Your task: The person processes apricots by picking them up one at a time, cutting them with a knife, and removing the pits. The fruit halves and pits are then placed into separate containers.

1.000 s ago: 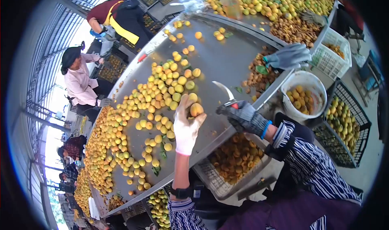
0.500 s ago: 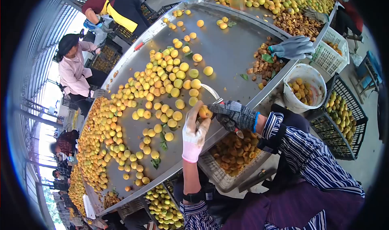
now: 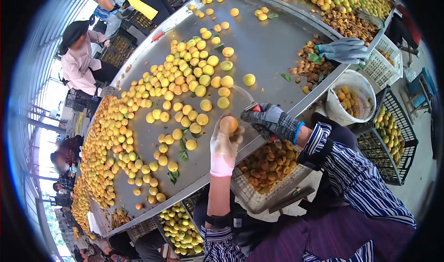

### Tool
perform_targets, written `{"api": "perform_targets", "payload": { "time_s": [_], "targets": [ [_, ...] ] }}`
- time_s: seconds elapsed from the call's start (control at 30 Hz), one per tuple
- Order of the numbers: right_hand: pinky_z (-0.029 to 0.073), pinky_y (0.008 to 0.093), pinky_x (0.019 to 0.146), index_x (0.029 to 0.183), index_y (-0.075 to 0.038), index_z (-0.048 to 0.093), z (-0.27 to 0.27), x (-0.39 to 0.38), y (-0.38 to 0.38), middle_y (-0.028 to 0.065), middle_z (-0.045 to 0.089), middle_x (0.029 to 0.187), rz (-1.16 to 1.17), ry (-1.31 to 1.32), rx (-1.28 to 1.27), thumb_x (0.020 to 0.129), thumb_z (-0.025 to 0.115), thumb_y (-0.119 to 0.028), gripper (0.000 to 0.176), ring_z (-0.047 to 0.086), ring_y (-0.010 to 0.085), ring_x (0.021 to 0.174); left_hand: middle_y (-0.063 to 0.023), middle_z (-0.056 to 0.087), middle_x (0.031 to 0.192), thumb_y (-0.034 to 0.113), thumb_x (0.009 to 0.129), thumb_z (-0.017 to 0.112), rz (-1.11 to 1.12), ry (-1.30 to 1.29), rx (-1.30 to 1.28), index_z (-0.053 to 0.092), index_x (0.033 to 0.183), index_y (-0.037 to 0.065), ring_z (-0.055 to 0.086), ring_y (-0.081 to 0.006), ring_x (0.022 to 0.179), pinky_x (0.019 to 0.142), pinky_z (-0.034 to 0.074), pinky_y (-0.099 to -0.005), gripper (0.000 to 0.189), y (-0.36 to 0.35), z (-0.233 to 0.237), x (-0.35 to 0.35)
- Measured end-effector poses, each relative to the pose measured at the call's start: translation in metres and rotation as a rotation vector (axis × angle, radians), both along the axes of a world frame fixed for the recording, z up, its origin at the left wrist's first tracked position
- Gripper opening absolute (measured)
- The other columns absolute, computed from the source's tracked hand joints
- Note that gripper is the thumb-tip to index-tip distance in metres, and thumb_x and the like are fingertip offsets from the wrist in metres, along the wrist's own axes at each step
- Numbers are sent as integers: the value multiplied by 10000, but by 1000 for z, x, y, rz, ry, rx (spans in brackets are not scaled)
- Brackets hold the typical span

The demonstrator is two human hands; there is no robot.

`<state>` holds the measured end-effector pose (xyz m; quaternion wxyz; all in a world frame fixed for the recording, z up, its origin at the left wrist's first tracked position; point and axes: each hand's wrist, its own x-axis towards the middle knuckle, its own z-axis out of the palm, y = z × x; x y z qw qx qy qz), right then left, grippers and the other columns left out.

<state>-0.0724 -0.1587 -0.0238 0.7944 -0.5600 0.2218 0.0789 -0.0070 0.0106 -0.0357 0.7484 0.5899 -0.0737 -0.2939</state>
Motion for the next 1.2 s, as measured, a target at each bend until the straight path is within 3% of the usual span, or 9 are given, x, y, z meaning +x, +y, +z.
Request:
{"api": "perform_targets", "payload": {
  "time_s": [0.07, 0.1, 0.2, 0.47, 0.53, 0.7, 0.9, 0.97, 1.2],
  "targets": [
    [372, 239, 365, 875, -69, 570, -3, 3, 1, -1, 510, 595, -4, -21, -6, 835, 653, -305, 253, 458, 94, 400, -136, 564, 1092, 233, 901, 537, 52, 443, -424, 467, 1234, 18, 584, -254, 922, 620, 471, -295, 403, 7, -2, 11],
    [379, 239, 370, 915, -77, 559, -5, 4, 1, -1, 511, 603, -20, -41, -17, 851, 631, -290, 234, 471, 95, 413, -159, 545, 1141, 216, 930, 463, -21, 462, -555, 441, 1247, 8, 576, -291, 994, 694, 515, -327, 380, 14, -3, 14],
    [392, 236, 388, 962, -90, 545, -10, 7, 9, -2, 507, 603, -13, -11, -14, 881, 579, -285, 213, 490, 95, 445, -169, 540, 1162, 179, 945, 440, 57, 291, -451, 442, 1223, -9, 559, -314, 1050, 790, 537, -368, 335, 11, 14, 8],
    [382, 197, 399, 1039, -88, 568, 28, -15, 18, -25, 517, 614, 199, -75, -109, 929, 530, -284, 228, 475, 57, 454, -152, 521, 1178, 169, 936, 499, 58, 270, -554, 448, 1223, -15, 561, -265, 1049, 880, 518, -332, 345, 28, 0, 19],
    [355, 224, 414, 933, -89, 561, 31, -18, 21, -28, 469, 572, 196, -135, -131, 925, 532, -306, 219, 436, 61, 457, -140, 511, 1188, 164, 927, 520, 51, 260, -552, 446, 1230, -11, 556, -251, 1055, 903, 506, -335, 358, 31, 6, 18],
    [421, 276, 538, 906, -32, 577, 20, -17, 26, 9, 497, 604, 193, -233, -358, 909, 556, -260, 229, 477, 96, 557, -85, 460, 1231, 117, 928, 498, 73, -87, -305, 378, 1308, 12, 473, -201, 1156, 1022, 386, -369, 412, 28, 22, 10],
    [444, 308, 592, 910, -15, 582, 21, -16, 28, 69, 532, 644, 228, -215, -407, 894, 570, -257, 243, 507, 142, 597, -90, 434, 1238, 76, 899, 519, 54, -214, -274, 377, 1293, 2, 436, -200, 1180, 1050, 347, -376, 425, 33, 17, 15],
    [410, 239, 554, 943, -48, 609, 18, -16, 28, -21, 512, 657, 247, -238, -437, 894, 583, -230, 190, 462, 66, 583, -88, 434, 1232, 74, 895, 522, 44, -241, -259, 381, 1288, 2, 434, -189, 1174, 1046, 346, -364, 424, 32, 18, 14],
    [420, 244, 576, 940, -41, 615, 16, -15, 28, -1, 531, 663, 248, -263, -496, 883, 596, -231, 200, 470, 72, 604, -122, 446, 1276, 41, 899, 500, 48, -347, -132, 377, 1305, -5, 429, -230, 1212, 1055, 328, -390, 427, 34, 16, 14]
  ]
}}
